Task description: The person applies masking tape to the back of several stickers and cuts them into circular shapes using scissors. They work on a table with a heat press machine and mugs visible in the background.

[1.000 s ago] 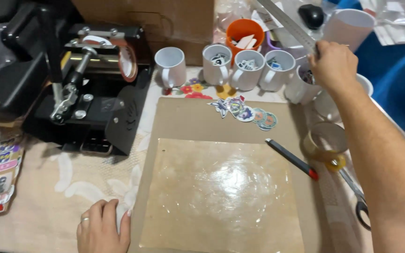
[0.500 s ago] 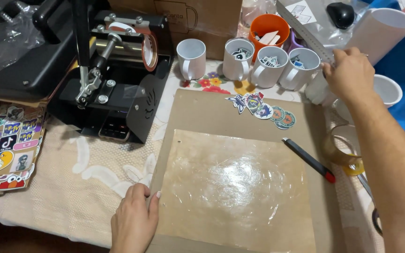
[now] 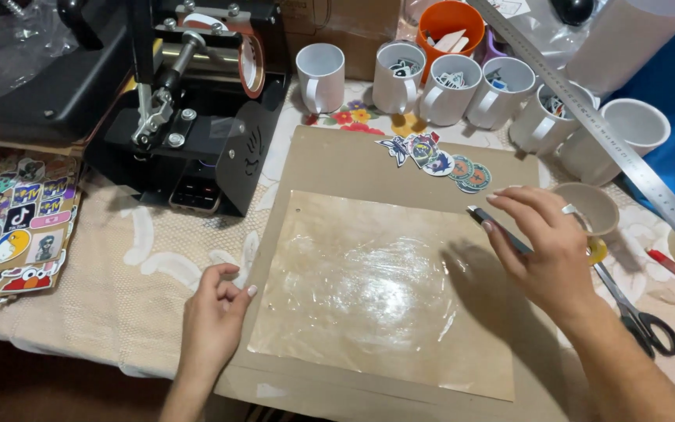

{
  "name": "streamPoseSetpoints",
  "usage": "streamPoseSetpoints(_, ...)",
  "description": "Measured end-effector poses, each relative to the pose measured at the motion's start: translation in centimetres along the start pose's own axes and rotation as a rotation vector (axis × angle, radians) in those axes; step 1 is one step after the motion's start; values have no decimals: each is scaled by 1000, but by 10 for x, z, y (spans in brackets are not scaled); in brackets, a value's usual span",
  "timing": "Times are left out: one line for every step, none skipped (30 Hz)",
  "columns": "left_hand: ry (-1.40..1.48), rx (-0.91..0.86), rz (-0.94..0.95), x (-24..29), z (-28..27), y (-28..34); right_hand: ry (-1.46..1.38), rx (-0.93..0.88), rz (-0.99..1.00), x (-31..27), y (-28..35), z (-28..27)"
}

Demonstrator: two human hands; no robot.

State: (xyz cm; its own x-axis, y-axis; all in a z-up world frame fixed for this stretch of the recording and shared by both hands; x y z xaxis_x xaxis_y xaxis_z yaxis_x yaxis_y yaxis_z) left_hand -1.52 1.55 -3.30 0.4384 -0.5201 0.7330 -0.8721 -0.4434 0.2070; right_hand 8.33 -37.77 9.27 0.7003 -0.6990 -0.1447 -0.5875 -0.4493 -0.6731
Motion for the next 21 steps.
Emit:
streamPoseSetpoints(35, 68, 30, 0, -6, -2, -30, 23, 26, 4, 4, 2)
streamPoseSetpoints(70, 138, 54, -1, -13, -1, -64, 44, 51, 7, 9, 4)
streamPoseSetpoints(67, 132, 55, -11, -13, -2, -63, 43, 58, 6, 14, 5)
streamPoseSetpoints(60, 171, 140, -13, -18, -3, -78, 29, 63, 7, 16, 8)
streamPoseSetpoints(53, 211, 225, -14, -23, -4, -93, 15, 68, 8, 19, 12)
streamPoseSetpoints(47, 206, 229, -25, -26, -10, -93, 18, 77, 7, 21, 10)
streamPoseSetpoints(-146, 239, 414, -21, -28, -10, -107, 9, 95, 8, 24, 9)
streamPoseSetpoints(-339, 262, 600, -18, -25, -9, -119, -4, 120, 8, 30, 7)
streamPoseSetpoints(-344, 248, 606, -14, -31, -8, -115, -5, 135, 11, 42, 10)
streamPoseSetpoints(-473, 100, 528, -16, -24, -14, -85, 15, 136, 13, 51, 11)
streamPoseSetpoints(-601, -45, 442, -20, -20, -18, -55, 34, 137, 15, 61, 12)
streamPoseSetpoints(-600, -48, 448, -24, -24, -21, -49, 35, 141, 15, 69, 14)
streamPoseSetpoints(-642, -44, 439, -29, -28, -25, -61, 30, 167, 16, 78, 15)
streamPoseSetpoints(-684, -38, 429, -33, -33, -28, -73, 25, 193, 17, 86, 18)
streamPoseSetpoints(-683, -40, 434, -38, -35, -31, -68, 26, 196, 17, 85, 17)
streamPoseSetpoints(-695, -31, 432, -43, -38, -34, -79, 15, 204, 15, 87, 18)
streamPoseSetpoints(-706, -23, 429, -49, -42, -37, -89, 4, 212, 13, 88, 19)
streamPoseSetpoints(-707, -23, 428, -41, -41, -36, -90, 3, 212, 13, 84, 17)
streamPoseSetpoints(-740, -34, 390, -37, -41, -37, -74, -51, 219, 12, 79, 20)
streamPoseSetpoints(-770, -35, 349, -33, -44, -38, -60, -102, 217, 12, 71, 24)
streamPoseSetpoints(-768, -27, 345, -24, -38, -38, -63, -99, 208, 15, 58, 27)
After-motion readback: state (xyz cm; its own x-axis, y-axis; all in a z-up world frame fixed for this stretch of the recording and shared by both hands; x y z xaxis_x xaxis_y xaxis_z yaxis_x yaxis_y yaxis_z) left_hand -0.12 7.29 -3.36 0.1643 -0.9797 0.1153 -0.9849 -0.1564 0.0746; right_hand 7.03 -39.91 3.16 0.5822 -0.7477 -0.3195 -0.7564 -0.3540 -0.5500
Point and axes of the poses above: each hand's wrist, its own y-axis away from the middle knuckle, its own z-axis out of the palm, x = y × z, the point moved 8 cm from there along -y, towards the middle knuckle
